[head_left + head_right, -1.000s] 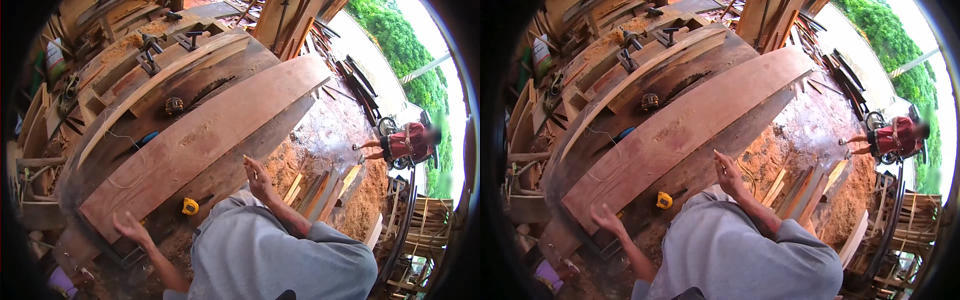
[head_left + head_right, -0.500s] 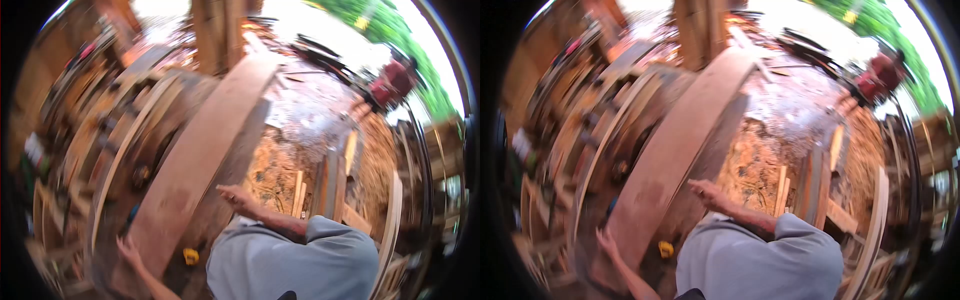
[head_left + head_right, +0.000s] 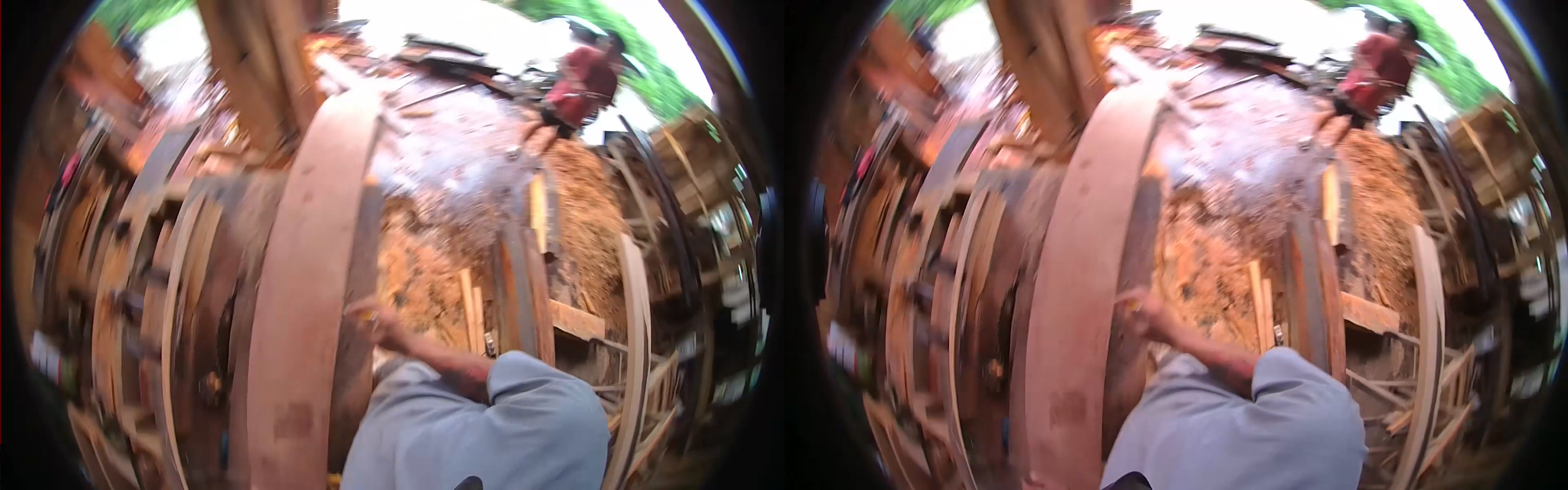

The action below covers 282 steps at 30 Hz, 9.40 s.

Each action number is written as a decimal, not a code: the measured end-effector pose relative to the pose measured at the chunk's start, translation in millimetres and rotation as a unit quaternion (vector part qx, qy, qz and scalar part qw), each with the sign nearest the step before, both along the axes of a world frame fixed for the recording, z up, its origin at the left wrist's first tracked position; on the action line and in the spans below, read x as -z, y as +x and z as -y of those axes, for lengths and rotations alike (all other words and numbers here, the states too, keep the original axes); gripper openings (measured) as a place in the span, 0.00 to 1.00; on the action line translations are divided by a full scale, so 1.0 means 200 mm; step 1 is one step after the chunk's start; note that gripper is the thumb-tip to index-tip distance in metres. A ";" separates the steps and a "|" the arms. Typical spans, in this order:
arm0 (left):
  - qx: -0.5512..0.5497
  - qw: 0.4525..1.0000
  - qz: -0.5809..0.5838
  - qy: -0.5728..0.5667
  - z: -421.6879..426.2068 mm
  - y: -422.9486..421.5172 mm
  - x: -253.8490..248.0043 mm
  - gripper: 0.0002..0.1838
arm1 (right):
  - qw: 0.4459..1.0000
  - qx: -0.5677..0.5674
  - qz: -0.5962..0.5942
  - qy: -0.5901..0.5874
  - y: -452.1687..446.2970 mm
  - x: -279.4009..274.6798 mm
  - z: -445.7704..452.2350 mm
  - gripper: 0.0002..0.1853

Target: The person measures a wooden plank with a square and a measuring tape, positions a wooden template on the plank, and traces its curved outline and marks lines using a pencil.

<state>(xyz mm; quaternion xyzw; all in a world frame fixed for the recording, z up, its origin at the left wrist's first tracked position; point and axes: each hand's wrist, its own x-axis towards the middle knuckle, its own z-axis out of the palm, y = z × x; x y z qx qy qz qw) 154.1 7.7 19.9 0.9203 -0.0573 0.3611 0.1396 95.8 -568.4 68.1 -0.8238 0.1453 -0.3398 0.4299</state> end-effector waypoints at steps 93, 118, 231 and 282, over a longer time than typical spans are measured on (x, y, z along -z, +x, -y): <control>0.058 0.962 -0.262 0.050 1.20 0.42 -0.09 0.24 | 0.960 0.180 -0.065 0.205 1.06 0.12 0.44 0.05; 0.059 0.963 -0.260 0.047 1.20 0.42 -0.10 0.23 | 0.969 0.063 -0.110 0.211 1.02 0.07 0.61 0.05; 0.064 0.966 -0.244 0.051 1.23 0.41 -0.11 0.23 | 0.973 -0.040 -0.150 0.171 0.54 0.09 0.63 0.08; 0.037 0.976 -0.214 -0.012 1.20 0.41 -0.13 0.20 | 0.934 -0.206 -0.233 0.178 0.97 0.10 0.76 0.08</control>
